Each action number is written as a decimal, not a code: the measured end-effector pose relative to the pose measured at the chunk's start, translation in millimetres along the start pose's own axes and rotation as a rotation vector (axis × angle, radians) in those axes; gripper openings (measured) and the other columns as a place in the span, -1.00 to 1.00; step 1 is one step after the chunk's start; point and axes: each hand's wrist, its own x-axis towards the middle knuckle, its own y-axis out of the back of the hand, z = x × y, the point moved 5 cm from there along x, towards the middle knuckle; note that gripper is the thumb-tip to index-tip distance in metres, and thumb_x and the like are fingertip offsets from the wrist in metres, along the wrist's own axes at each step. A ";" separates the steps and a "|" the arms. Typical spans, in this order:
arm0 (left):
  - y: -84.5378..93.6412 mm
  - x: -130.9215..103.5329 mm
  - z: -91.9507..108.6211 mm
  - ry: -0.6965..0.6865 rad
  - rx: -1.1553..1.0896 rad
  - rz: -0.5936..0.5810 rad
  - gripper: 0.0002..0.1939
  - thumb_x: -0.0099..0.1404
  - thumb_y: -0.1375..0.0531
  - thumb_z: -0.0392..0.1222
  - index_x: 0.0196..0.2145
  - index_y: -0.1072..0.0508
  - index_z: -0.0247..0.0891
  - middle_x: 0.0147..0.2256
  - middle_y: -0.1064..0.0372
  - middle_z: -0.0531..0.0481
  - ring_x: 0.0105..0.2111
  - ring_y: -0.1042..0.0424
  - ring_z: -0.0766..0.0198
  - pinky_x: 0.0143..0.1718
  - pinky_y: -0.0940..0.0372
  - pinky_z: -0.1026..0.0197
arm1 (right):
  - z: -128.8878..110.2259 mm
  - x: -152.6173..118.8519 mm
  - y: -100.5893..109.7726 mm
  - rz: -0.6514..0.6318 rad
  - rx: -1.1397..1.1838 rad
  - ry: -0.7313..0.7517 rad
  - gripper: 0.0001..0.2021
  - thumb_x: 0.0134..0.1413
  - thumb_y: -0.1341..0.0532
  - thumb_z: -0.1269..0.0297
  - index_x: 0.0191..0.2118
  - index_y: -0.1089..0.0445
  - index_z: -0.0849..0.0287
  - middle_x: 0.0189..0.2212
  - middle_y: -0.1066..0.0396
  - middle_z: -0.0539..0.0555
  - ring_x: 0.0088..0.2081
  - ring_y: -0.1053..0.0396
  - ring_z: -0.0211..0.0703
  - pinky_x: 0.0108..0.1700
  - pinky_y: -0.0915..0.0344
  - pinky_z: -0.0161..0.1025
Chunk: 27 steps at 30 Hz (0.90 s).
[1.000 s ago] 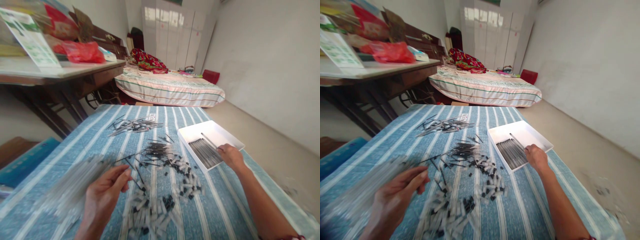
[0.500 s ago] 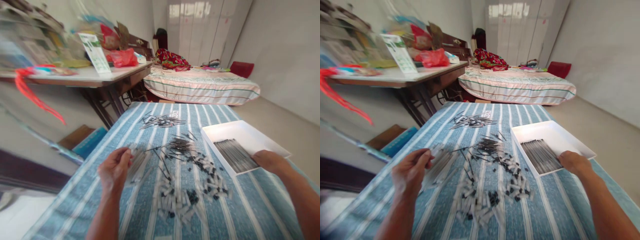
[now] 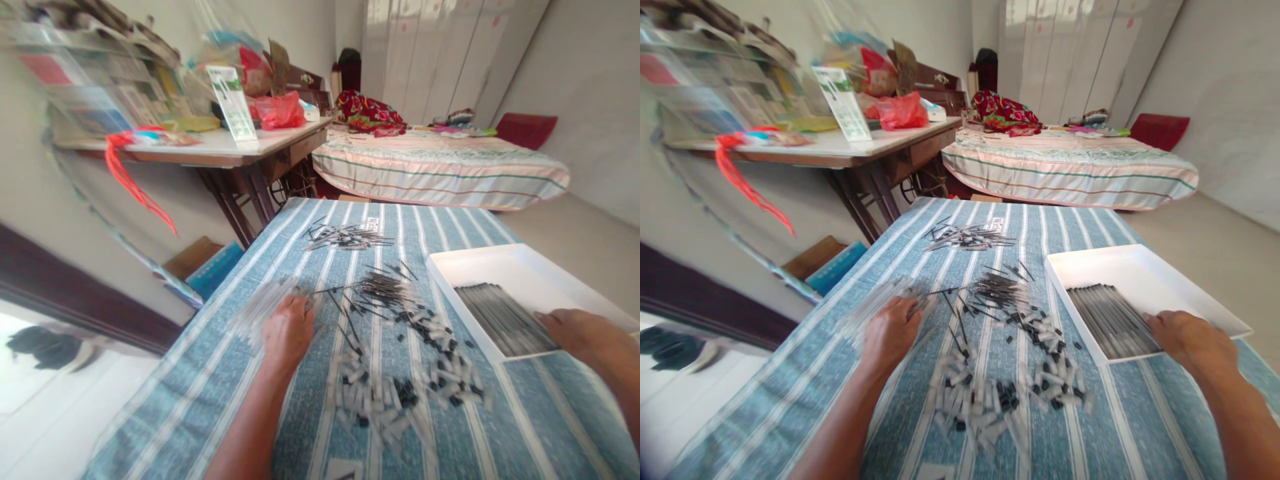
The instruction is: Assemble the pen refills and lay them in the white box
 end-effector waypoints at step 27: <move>-14.4 -6.0 20.2 -0.050 -0.009 -0.038 -0.81 0.21 -0.03 -0.15 -0.35 -0.41 -0.20 -0.34 -0.40 -0.03 -0.35 -0.42 0.21 -0.44 -0.17 0.29 | -274.5 -62.1 -11.1 -0.333 -0.067 0.489 -0.86 0.07 -0.11 0.33 -0.40 -0.40 0.18 -0.27 -0.34 0.15 -0.17 -0.24 -0.01 -0.16 -0.09 -0.17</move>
